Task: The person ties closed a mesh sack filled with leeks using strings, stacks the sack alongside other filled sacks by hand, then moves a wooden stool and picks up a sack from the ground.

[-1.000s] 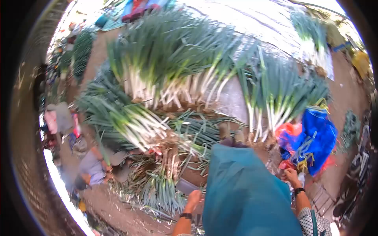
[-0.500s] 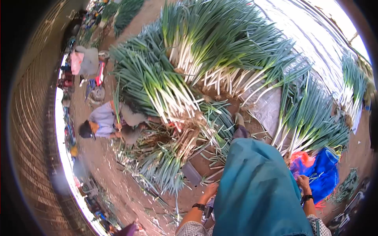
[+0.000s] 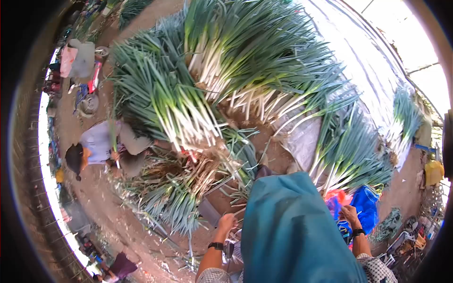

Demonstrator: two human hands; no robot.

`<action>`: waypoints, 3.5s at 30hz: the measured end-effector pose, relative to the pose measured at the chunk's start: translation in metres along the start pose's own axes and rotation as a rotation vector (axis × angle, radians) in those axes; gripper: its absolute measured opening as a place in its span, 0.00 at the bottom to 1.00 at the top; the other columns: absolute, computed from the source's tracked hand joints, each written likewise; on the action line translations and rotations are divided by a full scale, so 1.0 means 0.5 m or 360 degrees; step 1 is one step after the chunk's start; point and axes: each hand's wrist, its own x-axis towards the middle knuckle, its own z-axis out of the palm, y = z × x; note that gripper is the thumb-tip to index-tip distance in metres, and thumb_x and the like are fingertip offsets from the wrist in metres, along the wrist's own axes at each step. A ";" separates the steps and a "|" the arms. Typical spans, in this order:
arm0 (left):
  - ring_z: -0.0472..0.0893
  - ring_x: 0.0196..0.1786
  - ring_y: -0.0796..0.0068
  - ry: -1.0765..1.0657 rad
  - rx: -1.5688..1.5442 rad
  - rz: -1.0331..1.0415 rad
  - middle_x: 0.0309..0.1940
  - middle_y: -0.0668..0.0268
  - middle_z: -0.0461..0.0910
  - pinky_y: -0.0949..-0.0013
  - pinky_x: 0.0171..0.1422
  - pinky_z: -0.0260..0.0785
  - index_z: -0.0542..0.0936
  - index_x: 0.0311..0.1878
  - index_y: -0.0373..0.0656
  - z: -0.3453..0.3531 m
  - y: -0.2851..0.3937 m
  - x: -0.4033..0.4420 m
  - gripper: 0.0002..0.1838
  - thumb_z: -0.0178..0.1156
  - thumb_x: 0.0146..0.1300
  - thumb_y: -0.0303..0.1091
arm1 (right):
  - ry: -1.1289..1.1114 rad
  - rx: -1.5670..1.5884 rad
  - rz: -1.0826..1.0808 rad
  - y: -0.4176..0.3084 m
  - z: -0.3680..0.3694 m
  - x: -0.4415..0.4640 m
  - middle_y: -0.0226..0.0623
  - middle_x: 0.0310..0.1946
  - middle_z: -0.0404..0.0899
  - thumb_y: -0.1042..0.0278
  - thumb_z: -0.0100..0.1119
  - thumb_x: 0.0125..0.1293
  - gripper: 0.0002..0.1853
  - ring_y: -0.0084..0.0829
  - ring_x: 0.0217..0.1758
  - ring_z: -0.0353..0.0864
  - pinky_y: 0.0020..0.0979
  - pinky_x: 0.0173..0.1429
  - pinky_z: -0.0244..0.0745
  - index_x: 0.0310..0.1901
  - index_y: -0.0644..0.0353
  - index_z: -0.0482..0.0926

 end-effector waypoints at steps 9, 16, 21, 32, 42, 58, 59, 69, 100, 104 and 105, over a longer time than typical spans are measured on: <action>0.82 0.30 0.70 -0.0169 0.0303 0.0145 0.31 0.62 0.81 0.66 0.34 0.75 0.80 0.40 0.43 0.047 -0.035 -0.004 0.15 0.52 0.71 0.45 | -0.0377 -0.0167 -0.0410 0.023 -0.042 0.214 0.39 0.27 0.81 0.61 0.57 0.69 0.13 0.31 0.23 0.81 0.31 0.25 0.78 0.36 0.65 0.78; 0.82 0.37 0.56 -0.0005 0.1386 0.0809 0.32 0.53 0.82 0.58 0.44 0.74 0.83 0.35 0.38 0.046 -0.204 0.044 0.19 0.48 0.68 0.41 | -0.0251 -0.0190 -0.0407 -0.178 -0.052 0.379 0.39 0.28 0.82 0.60 0.54 0.71 0.17 0.31 0.24 0.84 0.32 0.23 0.81 0.50 0.68 0.75; 0.82 0.39 0.59 0.0103 0.0470 0.0475 0.33 0.51 0.82 0.59 0.45 0.73 0.83 0.38 0.36 0.033 -0.270 0.054 0.18 0.49 0.68 0.40 | -0.0261 -0.0042 -0.0493 -0.330 0.000 0.369 0.39 0.29 0.82 0.60 0.54 0.70 0.16 0.28 0.25 0.83 0.28 0.25 0.80 0.47 0.67 0.77; 0.80 0.29 0.66 0.0013 0.1022 0.0119 0.29 0.56 0.80 0.61 0.36 0.74 0.80 0.36 0.35 -0.115 -0.173 0.052 0.16 0.51 0.69 0.39 | -0.0156 -0.0273 -0.0294 -0.221 0.046 0.243 0.35 0.24 0.80 0.58 0.55 0.69 0.16 0.27 0.23 0.81 0.31 0.28 0.80 0.34 0.65 0.78; 0.82 0.31 0.74 -0.0021 0.0042 0.0108 0.31 0.64 0.82 0.69 0.36 0.76 0.81 0.43 0.40 -0.195 0.205 0.056 0.16 0.54 0.71 0.44 | -0.0022 -0.0220 -0.0159 -0.195 0.175 0.044 0.36 0.24 0.79 0.58 0.55 0.67 0.14 0.30 0.24 0.83 0.33 0.25 0.81 0.38 0.63 0.79; 0.84 0.31 0.59 -0.0215 0.1392 -0.0199 0.26 0.55 0.81 0.57 0.31 0.74 0.81 0.37 0.39 -0.375 0.230 0.095 0.09 0.57 0.62 0.35 | 0.0392 -0.0281 -0.0191 0.067 0.082 0.115 0.34 0.22 0.78 0.61 0.53 0.68 0.15 0.27 0.21 0.77 0.33 0.26 0.72 0.32 0.66 0.79; 0.83 0.29 0.62 -0.0124 0.1176 -0.0049 0.26 0.57 0.81 0.61 0.28 0.73 0.80 0.37 0.39 -0.365 0.299 0.137 0.09 0.57 0.63 0.35 | 0.0412 -0.0352 0.0125 0.188 0.054 0.017 0.35 0.22 0.78 0.61 0.53 0.66 0.15 0.29 0.19 0.77 0.34 0.24 0.73 0.31 0.66 0.79; 0.81 0.31 0.77 -0.0848 0.1051 0.0979 0.37 0.62 0.82 0.72 0.37 0.76 0.76 0.56 0.35 0.056 0.751 0.227 0.16 0.54 0.72 0.36 | 0.0852 0.0914 0.0675 0.365 0.425 -0.556 0.44 0.27 0.82 0.61 0.54 0.67 0.13 0.33 0.20 0.82 0.35 0.24 0.81 0.37 0.64 0.81; 0.83 0.28 0.71 -0.0552 0.1865 0.0421 0.32 0.60 0.83 0.69 0.32 0.77 0.80 0.44 0.36 0.321 0.563 -0.039 0.13 0.52 0.71 0.36 | 0.0532 0.1255 0.0452 0.372 0.183 -0.224 0.37 0.21 0.82 0.61 0.59 0.65 0.16 0.27 0.22 0.82 0.27 0.26 0.77 0.28 0.68 0.83; 0.83 0.28 0.71 -0.0727 0.2160 0.0640 0.29 0.60 0.82 0.69 0.31 0.76 0.79 0.45 0.34 0.395 0.601 -0.009 0.12 0.53 0.70 0.34 | 0.0711 0.1186 0.0430 0.319 0.164 -0.237 0.38 0.19 0.80 0.61 0.56 0.62 0.18 0.28 0.22 0.82 0.31 0.27 0.78 0.23 0.68 0.80; 0.83 0.28 0.72 -0.0677 0.2201 0.0708 0.30 0.61 0.82 0.69 0.31 0.76 0.79 0.46 0.34 0.413 0.603 0.023 0.13 0.54 0.69 0.34 | 0.0739 0.1131 0.0415 0.302 0.150 -0.232 0.38 0.19 0.80 0.61 0.57 0.62 0.17 0.28 0.22 0.82 0.31 0.27 0.78 0.23 0.68 0.81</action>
